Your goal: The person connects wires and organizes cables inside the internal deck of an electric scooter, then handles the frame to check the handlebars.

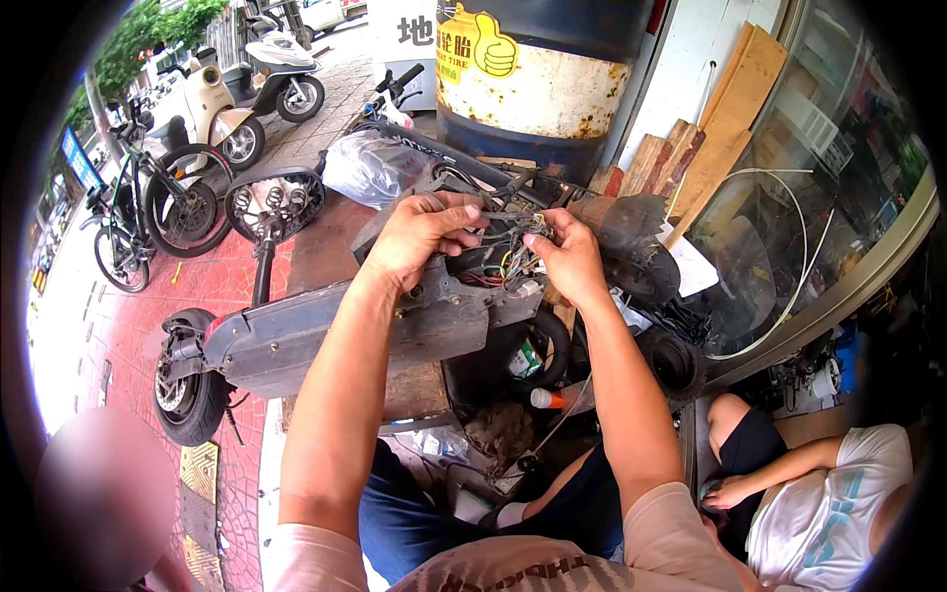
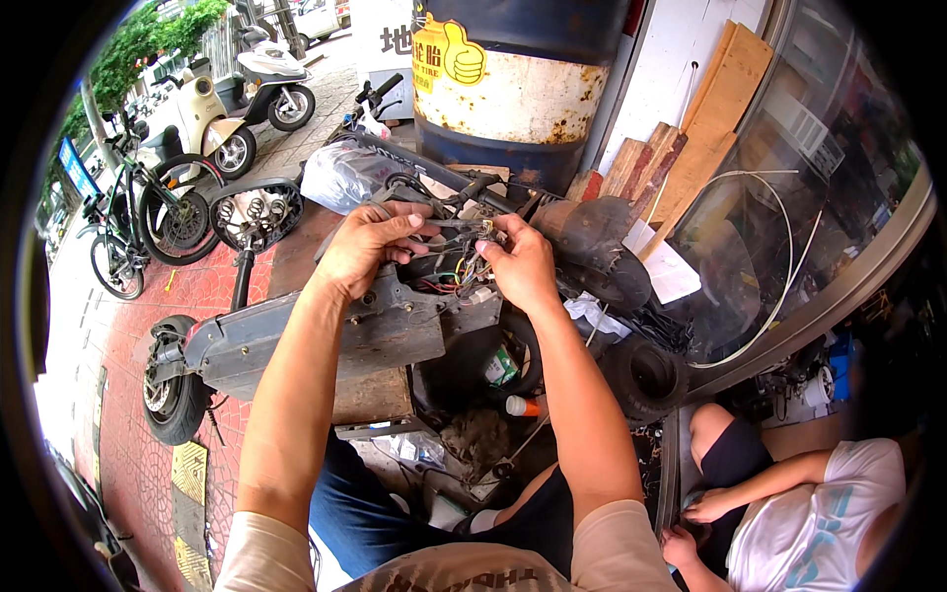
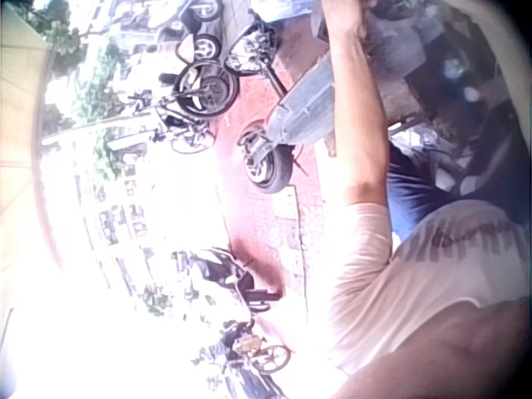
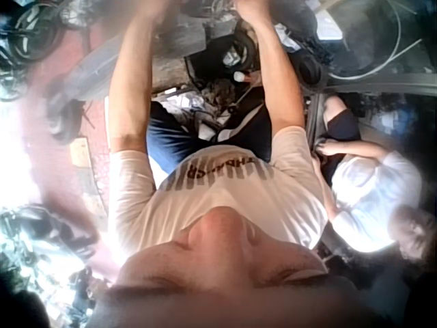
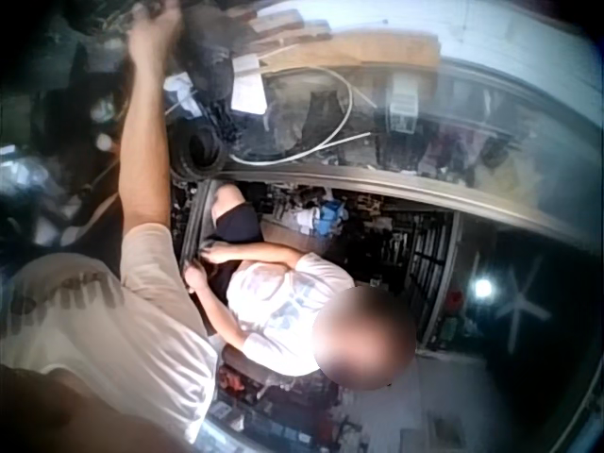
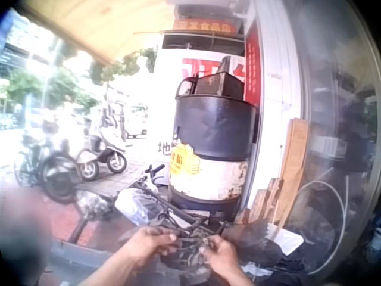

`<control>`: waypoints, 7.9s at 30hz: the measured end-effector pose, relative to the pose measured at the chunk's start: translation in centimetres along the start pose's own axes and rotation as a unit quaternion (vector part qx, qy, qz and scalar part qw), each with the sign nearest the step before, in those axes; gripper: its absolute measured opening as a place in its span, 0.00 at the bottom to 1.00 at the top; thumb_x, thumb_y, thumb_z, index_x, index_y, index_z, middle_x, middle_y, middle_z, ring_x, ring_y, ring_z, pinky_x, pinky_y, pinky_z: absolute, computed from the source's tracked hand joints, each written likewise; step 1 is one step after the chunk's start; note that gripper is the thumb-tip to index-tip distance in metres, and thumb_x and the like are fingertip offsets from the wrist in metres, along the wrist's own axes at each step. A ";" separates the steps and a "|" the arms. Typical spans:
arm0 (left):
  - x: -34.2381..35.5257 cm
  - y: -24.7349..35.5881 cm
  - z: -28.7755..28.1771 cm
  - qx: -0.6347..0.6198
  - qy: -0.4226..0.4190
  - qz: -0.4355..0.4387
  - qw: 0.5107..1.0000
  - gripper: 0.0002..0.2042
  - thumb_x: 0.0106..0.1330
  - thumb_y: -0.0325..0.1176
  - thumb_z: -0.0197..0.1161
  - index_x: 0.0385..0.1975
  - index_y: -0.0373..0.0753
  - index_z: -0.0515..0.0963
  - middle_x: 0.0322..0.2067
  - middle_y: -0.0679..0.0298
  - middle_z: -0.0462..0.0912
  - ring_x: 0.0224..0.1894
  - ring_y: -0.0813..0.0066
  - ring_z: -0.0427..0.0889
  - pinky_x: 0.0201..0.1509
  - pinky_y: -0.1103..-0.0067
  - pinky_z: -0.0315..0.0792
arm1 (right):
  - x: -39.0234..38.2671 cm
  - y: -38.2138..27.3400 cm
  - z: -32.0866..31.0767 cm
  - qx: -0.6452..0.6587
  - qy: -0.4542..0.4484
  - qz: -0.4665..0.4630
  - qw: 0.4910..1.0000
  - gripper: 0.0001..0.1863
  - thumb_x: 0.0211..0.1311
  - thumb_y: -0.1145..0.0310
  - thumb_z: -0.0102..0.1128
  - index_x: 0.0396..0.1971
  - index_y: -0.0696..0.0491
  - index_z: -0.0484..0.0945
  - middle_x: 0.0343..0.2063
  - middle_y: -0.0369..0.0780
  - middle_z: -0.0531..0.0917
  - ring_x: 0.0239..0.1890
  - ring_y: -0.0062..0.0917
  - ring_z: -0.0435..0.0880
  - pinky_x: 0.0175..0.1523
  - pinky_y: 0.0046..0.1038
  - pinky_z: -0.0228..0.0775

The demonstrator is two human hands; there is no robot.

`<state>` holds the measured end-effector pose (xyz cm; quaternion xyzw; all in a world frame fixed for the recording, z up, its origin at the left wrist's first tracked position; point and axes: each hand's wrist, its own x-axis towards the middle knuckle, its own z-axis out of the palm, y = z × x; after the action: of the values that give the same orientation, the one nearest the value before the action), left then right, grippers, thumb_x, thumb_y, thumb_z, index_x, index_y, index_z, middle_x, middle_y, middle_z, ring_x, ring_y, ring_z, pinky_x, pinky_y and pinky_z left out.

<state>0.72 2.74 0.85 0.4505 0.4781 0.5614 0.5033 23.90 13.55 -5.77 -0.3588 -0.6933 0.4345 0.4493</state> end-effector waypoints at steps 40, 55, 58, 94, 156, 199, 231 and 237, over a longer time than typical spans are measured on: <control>-0.5 -0.3 -0.7 -0.082 0.001 0.034 0.996 0.14 0.72 0.25 0.59 0.53 0.29 0.84 0.40 0.53 0.90 0.32 0.73 0.85 0.37 0.80 0.81 | -11.5 -4.7 2.1 -0.144 -0.013 -0.133 0.981 0.39 0.66 0.58 0.73 0.71 0.61 0.70 0.67 0.55 0.74 0.69 0.45 0.73 0.71 0.51 0.66; -1.0 0.9 0.3 -0.095 0.075 0.021 0.992 0.07 0.65 0.26 0.60 0.39 0.33 0.83 0.20 0.68 0.72 0.21 0.79 0.70 0.29 0.75 0.71 | -14.1 -4.4 1.0 -0.191 -0.105 -0.226 0.950 0.29 0.61 0.58 0.76 0.57 0.61 0.85 0.80 0.56 0.59 0.74 0.52 0.65 0.75 0.53 0.56; -0.5 0.3 0.3 -0.115 0.073 0.025 0.990 0.07 0.65 0.24 0.59 0.38 0.31 0.82 0.19 0.67 0.72 0.21 0.79 0.70 0.27 0.74 0.72 | -13.7 -3.7 0.5 -0.142 -0.097 -0.217 0.961 0.24 0.61 0.60 0.75 0.53 0.60 0.86 0.79 0.56 0.62 0.73 0.51 0.67 0.75 0.51 0.57; -0.9 0.6 0.5 -0.162 0.043 0.039 0.985 0.04 0.67 0.21 0.59 0.34 0.29 0.81 0.22 0.62 0.73 0.19 0.79 0.66 0.25 0.74 0.71 | -4.9 3.6 -2.9 0.174 -0.078 -0.203 0.960 0.08 0.63 0.76 0.67 0.42 0.57 0.86 0.41 0.44 0.90 0.33 0.32 0.88 0.38 0.31 0.80; 0.6 0.0 -1.3 -0.286 0.097 -0.001 0.953 0.24 0.79 0.33 0.54 0.70 0.27 0.70 0.61 0.36 0.83 0.41 0.62 0.92 0.53 0.70 0.87 | -0.8 2.8 -1.4 0.247 -0.127 -0.022 0.960 0.23 0.73 0.56 0.69 0.44 0.66 0.83 0.51 0.48 0.81 0.49 0.24 0.78 0.58 0.27 0.68; 0.8 0.0 -0.7 -0.288 0.144 0.018 0.947 0.23 0.78 0.30 0.55 0.68 0.24 0.71 0.56 0.29 0.83 0.35 0.56 0.94 0.43 0.70 0.91 | -0.3 3.0 -1.4 0.216 -0.115 -0.045 0.969 0.19 0.68 0.59 0.72 0.40 0.63 0.85 0.45 0.47 0.84 0.45 0.26 0.83 0.52 0.28 0.74; 0.9 0.4 -0.2 -0.283 0.161 0.015 0.945 0.21 0.79 0.26 0.54 0.68 0.24 0.71 0.53 0.29 0.85 0.31 0.62 0.94 0.37 0.77 0.91 | -0.1 3.1 -1.3 0.230 -0.112 -0.038 0.966 0.20 0.66 0.59 0.74 0.40 0.64 0.87 0.44 0.49 0.84 0.43 0.26 0.83 0.50 0.26 0.74; 1.0 0.4 -0.1 -0.278 0.167 0.010 0.946 0.20 0.79 0.27 0.54 0.67 0.24 0.72 0.52 0.30 0.85 0.30 0.62 0.93 0.36 0.77 0.91 | -0.1 3.5 -1.0 0.231 -0.102 -0.042 0.967 0.20 0.65 0.58 0.74 0.39 0.63 0.86 0.43 0.47 0.84 0.42 0.25 0.82 0.49 0.25 0.73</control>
<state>0.46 3.71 1.27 0.1972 0.3757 0.7443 0.5157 25.27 15.00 -8.80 -0.1692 -0.6308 0.5980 0.4647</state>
